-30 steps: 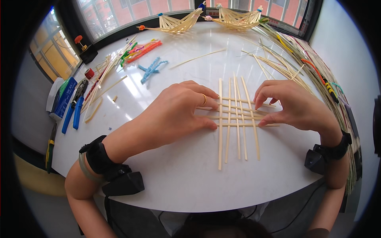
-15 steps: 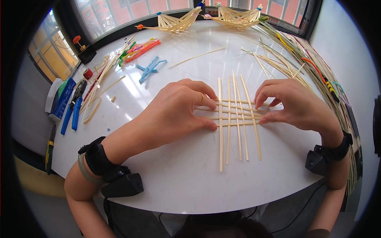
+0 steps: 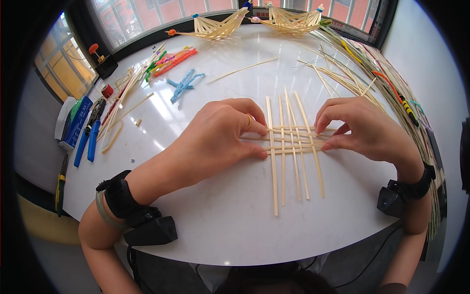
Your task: Weaving thin bamboo sticks into a square grid pattern on a white work surface.
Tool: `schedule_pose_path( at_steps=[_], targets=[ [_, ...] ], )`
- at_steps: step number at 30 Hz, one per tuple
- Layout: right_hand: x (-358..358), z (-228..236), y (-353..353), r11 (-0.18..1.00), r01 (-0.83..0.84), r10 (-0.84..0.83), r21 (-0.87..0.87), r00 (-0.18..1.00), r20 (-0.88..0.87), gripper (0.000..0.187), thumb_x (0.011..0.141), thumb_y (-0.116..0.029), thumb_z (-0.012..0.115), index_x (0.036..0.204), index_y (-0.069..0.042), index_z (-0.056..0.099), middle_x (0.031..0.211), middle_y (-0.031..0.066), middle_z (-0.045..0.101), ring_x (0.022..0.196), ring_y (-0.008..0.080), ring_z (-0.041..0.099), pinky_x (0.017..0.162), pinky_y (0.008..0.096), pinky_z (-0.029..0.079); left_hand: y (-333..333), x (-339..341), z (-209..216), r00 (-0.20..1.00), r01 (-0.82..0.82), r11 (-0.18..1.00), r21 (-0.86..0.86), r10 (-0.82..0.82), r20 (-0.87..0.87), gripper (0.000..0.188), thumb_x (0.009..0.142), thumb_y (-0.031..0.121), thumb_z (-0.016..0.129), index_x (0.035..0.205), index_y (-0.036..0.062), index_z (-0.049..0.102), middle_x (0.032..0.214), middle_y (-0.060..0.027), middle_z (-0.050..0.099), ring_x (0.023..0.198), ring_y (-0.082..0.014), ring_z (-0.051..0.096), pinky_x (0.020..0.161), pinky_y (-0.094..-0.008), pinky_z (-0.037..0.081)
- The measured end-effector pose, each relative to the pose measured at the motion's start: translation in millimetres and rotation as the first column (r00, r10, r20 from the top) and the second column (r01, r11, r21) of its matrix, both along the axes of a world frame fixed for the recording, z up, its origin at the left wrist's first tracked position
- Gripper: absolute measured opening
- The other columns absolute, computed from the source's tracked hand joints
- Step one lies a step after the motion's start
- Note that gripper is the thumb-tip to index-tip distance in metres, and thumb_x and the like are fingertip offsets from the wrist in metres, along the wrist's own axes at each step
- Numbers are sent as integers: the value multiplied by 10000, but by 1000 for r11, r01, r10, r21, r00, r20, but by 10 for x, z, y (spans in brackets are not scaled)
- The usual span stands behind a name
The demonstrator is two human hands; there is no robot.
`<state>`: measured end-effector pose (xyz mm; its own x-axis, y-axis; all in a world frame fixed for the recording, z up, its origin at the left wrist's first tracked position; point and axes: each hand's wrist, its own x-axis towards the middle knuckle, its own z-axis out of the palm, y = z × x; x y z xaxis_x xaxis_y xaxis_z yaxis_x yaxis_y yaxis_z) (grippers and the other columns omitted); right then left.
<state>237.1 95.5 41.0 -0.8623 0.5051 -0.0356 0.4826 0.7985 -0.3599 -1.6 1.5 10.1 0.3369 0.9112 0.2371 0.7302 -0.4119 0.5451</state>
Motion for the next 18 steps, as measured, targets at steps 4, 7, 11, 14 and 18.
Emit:
schedule_pose_path(
  at_steps=[4, 7, 11, 14, 18],
  targets=[
    [24, -38, 9, 1000, -18, 16, -17, 995, -98, 185, 736, -109, 750, 834, -16, 624, 839, 105, 628, 797, 276, 597, 698, 350, 474, -4, 8, 13, 1000, -7, 1000, -24, 7, 2, 312, 702, 58, 774, 1003, 12, 704, 981, -76, 645, 885, -183, 618, 802, -286, 496],
    [17, -21, 0, 1000, -12, 12, -7, 996, -87, 185, 735, -111, 751, 834, -18, 626, 839, 104, 629, 816, 275, 597, 719, 351, 474, -8, 11, 8, 1000, -2, 1000, -23, 2, 14, 315, 701, 68, 776, 1006, 24, 707, 974, -81, 646, 874, -190, 621, 800, -293, 496],
    [20, -45, -4, 999, 10, -8, 42, 999, -46, 226, 713, -67, 772, 880, -20, 627, 948, 79, 633, 845, 210, 625, 731, 293, 561, -42, 17, 11, 999, -6, 999, 33, 7, -42, 319, 705, 80, 775, 1015, 43, 710, 986, -84, 644, 905, -217, 614, 809, -308, 494],
    [32, -92, -1, 978, -71, 97, 195, 987, -129, 266, 693, -84, 787, 909, -29, 642, 940, 83, 637, 834, 226, 620, 717, 310, 528, -60, 14, 0, 995, 2, 989, 145, 12, -96, 321, 710, 97, 774, 1023, 64, 713, 1001, -75, 634, 953, -234, 579, 839, -324, 475],
    [4, -53, -16, 986, -76, 91, 147, 991, -100, 311, 674, -80, 796, 950, -27, 664, 908, 76, 650, 794, 208, 614, 672, 306, 491, -65, 19, -10, 988, 9, 992, 127, 11, -152, 314, 709, 113, 774, 1016, 73, 716, 1015, -60, 613, 993, -230, 521, 874, -331, 443]
  ],
)
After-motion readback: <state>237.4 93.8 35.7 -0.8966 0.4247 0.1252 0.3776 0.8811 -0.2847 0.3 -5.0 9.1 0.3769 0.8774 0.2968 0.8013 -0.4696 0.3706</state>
